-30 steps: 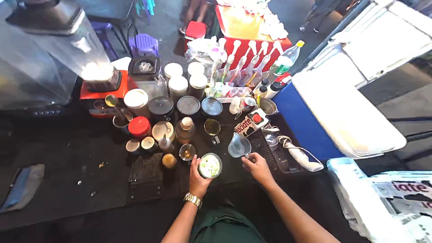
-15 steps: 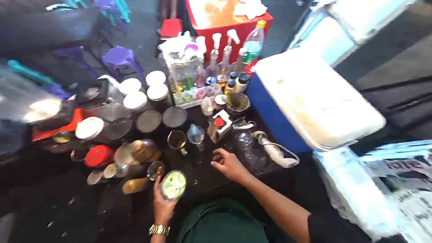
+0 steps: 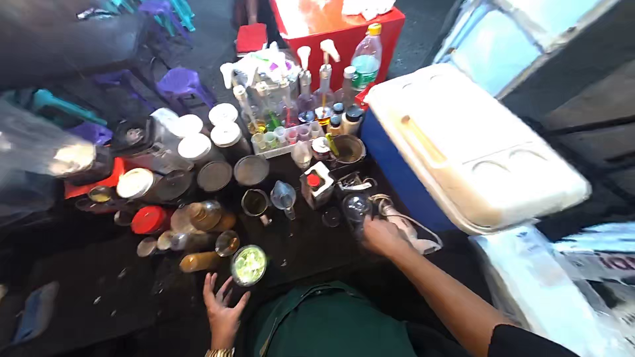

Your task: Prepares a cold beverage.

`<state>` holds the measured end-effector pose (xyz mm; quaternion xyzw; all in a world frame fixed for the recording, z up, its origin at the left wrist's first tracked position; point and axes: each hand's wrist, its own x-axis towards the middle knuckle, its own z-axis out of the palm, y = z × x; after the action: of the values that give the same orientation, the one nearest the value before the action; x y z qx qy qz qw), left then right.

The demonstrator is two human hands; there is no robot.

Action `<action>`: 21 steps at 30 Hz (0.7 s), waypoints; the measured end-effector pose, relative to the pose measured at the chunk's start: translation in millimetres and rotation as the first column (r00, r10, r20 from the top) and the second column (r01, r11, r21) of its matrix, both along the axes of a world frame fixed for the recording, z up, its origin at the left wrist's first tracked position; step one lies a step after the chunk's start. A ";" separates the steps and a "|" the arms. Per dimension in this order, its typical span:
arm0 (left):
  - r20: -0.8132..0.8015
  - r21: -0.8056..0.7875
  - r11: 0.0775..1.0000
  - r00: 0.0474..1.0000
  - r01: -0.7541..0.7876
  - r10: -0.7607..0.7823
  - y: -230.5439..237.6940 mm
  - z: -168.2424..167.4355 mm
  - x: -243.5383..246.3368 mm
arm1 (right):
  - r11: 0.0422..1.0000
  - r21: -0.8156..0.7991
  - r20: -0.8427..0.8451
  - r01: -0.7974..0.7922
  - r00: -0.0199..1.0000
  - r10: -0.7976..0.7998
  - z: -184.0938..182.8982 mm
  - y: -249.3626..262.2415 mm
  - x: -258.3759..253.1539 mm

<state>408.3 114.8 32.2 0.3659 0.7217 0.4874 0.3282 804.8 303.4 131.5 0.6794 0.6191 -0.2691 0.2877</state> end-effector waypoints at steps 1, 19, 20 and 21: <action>0.016 0.001 0.999 0.999 -0.041 0.041 -7.6 0.8 0.0 | 1.000 -0.017 0.009 -0.020 1.000 0.021 -5.5 -2.1 -1.9; 0.266 -0.166 0.982 0.955 -0.090 0.132 11.4 33.8 -20.1 | 0.866 0.454 -0.635 0.210 0.758 0.150 39.6 -43.6 -56.5; 0.321 -0.197 0.979 0.939 -0.061 0.123 19.9 36.0 -23.2 | 0.916 0.362 -0.696 0.172 0.703 0.143 32.8 -45.6 -85.1; 0.372 -0.223 0.975 0.922 -0.024 0.108 26.9 37.0 -26.2 | 0.949 0.298 -0.721 0.100 0.676 0.155 22.5 -48.0 -114.8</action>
<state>382.1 141.7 69.2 0.2018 0.7040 0.4797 0.4833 690.0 255.3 154.1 0.5403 0.7268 -0.4137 -0.0932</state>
